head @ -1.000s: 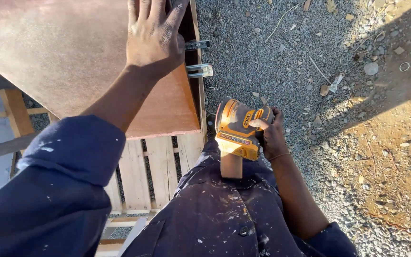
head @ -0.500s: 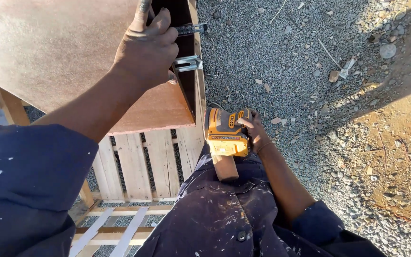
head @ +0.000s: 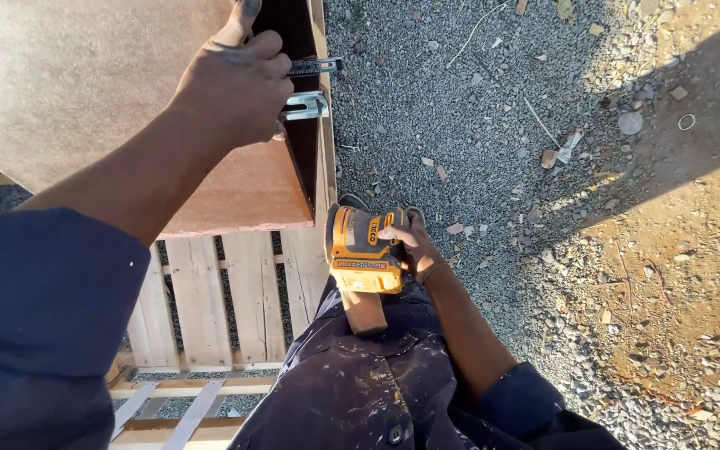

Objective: The person uses a yellow and black electric sander to smooth the surface of a rectangular wooden board resting on a wooden pallet. The person moves the sander across the board's surface and edges, then flips the board over to sand the other side.

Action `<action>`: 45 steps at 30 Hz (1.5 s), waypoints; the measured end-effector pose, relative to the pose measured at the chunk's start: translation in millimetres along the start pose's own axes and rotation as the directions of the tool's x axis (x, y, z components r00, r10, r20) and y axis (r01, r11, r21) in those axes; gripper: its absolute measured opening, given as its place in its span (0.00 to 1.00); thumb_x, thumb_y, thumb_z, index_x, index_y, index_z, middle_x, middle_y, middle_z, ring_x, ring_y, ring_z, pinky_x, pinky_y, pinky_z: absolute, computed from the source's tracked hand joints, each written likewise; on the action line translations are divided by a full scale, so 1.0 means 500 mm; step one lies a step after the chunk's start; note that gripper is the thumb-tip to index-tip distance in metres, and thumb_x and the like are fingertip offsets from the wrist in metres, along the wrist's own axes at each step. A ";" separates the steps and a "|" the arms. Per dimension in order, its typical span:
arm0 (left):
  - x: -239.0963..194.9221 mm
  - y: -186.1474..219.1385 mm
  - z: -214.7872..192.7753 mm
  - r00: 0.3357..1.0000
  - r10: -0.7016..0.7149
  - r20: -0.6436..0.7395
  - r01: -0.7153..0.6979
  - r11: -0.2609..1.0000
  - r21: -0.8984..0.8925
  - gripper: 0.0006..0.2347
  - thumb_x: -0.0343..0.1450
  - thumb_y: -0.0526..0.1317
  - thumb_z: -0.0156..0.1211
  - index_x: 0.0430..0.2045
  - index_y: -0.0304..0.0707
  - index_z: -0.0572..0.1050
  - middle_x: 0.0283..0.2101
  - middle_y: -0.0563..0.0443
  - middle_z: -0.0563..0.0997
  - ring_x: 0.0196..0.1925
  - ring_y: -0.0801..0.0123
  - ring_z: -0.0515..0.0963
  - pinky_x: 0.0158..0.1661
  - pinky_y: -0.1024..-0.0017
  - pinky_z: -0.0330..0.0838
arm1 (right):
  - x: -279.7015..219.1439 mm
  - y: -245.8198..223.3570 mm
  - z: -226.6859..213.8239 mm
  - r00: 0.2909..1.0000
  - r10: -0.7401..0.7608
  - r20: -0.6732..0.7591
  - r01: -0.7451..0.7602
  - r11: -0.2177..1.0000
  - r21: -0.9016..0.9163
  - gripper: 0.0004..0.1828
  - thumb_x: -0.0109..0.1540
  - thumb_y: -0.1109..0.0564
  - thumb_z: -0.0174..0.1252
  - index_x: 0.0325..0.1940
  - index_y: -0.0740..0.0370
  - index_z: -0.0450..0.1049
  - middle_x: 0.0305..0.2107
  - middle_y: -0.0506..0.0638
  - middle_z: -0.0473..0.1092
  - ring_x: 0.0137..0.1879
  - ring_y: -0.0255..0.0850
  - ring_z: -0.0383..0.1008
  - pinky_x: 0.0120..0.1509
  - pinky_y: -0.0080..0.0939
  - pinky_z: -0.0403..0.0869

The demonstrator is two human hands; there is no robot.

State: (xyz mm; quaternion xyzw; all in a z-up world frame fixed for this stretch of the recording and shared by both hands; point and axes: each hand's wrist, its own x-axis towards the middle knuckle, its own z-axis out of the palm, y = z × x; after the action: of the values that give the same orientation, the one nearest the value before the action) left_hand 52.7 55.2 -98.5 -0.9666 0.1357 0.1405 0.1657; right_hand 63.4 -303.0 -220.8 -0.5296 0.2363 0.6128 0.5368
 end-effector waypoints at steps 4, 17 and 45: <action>0.031 -0.020 -0.021 0.999 -0.023 0.032 0.017 0.987 0.159 0.23 0.53 0.69 0.63 0.26 0.57 0.83 0.31 0.68 0.78 0.51 0.70 0.73 0.61 0.65 0.62 | 0.016 0.017 -0.003 0.997 -0.078 0.022 0.076 0.994 0.077 0.33 0.50 0.61 0.61 0.57 0.59 0.56 0.49 0.62 0.67 0.51 0.58 0.75 0.52 0.60 0.79; 0.050 -0.032 -0.032 0.944 -0.109 0.312 0.108 0.994 0.022 0.23 0.54 0.68 0.69 0.28 0.53 0.85 0.34 0.64 0.82 0.39 0.66 0.83 0.29 0.63 0.76 | 0.102 0.047 0.003 0.988 -0.102 0.118 0.095 0.994 0.063 0.33 0.53 0.58 0.61 0.63 0.55 0.65 0.51 0.57 0.68 0.54 0.54 0.75 0.52 0.54 0.78; 0.059 -0.053 -0.002 0.926 -0.038 0.375 0.089 0.989 -0.120 0.22 0.57 0.61 0.73 0.30 0.42 0.84 0.40 0.53 0.81 0.48 0.60 0.78 0.42 0.62 0.71 | 0.137 0.077 0.014 0.999 -0.033 0.011 0.031 0.993 0.115 0.43 0.52 0.51 0.63 0.70 0.54 0.58 0.50 0.62 0.70 0.51 0.54 0.77 0.52 0.54 0.78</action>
State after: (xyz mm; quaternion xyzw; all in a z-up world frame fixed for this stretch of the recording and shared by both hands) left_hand 88.1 72.5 -99.5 -0.9353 0.0606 0.3245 0.1272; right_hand 35.1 -281.0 -291.0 -0.4976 0.2592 0.5930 0.5776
